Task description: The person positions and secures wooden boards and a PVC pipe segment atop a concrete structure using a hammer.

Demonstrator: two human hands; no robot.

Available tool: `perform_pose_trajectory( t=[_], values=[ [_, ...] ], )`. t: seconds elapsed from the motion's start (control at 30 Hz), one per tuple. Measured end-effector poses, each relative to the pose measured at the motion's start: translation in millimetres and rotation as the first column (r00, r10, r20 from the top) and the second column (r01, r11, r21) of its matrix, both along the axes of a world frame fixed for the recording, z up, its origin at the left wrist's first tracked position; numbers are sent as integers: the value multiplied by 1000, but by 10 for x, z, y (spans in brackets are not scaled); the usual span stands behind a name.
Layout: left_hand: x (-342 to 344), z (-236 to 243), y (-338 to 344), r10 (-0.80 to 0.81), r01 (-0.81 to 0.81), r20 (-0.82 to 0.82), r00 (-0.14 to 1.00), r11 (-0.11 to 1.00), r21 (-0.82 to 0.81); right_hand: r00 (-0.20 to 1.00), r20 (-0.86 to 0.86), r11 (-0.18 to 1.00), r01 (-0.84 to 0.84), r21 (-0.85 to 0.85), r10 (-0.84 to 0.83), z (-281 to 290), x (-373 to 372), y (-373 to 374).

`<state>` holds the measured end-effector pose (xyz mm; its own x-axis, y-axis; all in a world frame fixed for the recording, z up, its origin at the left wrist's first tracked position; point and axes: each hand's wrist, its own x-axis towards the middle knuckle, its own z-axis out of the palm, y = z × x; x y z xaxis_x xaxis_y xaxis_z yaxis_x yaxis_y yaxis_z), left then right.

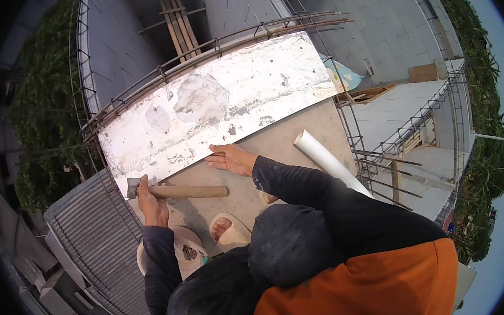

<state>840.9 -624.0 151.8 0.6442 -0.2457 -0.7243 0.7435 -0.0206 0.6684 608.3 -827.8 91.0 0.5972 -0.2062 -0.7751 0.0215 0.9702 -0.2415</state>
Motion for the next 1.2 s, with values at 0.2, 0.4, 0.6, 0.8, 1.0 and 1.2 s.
perform_pose_trajectory(
  t=[0.2, 0.4, 0.6, 0.8, 1.0, 1.2],
  values=[
    [46, 92, 61, -87, 87, 11, 996, 996, 6, 998, 19, 997, -59, 54, 58, 101, -56, 49],
    [194, -129, 234, -89, 89, 10, 996, 996, 26, 932, 57, 933, -357, -50, 359, 472, -93, -27],
    [340, -176, 399, -51, 52, -29, 998, 999, 12, 786, -499, 332, -391, -859, -365, 938, -590, -1034],
    [152, -299, 354, -38, 38, -2, 999, 999, 35, 84, -779, 296, -895, -332, -622, 526, -2085, -2151],
    [247, -318, 458, -13, 13, -8, 1000, 1000, 6, 197, -750, 204, -891, -406, -631, 512, -2200, -2134],
    [300, -344, 432, 3, -3, -21, 1000, 1000, 7, 261, -903, 203, -918, -342, -341, 679, -2688, -2851]
  ],
)
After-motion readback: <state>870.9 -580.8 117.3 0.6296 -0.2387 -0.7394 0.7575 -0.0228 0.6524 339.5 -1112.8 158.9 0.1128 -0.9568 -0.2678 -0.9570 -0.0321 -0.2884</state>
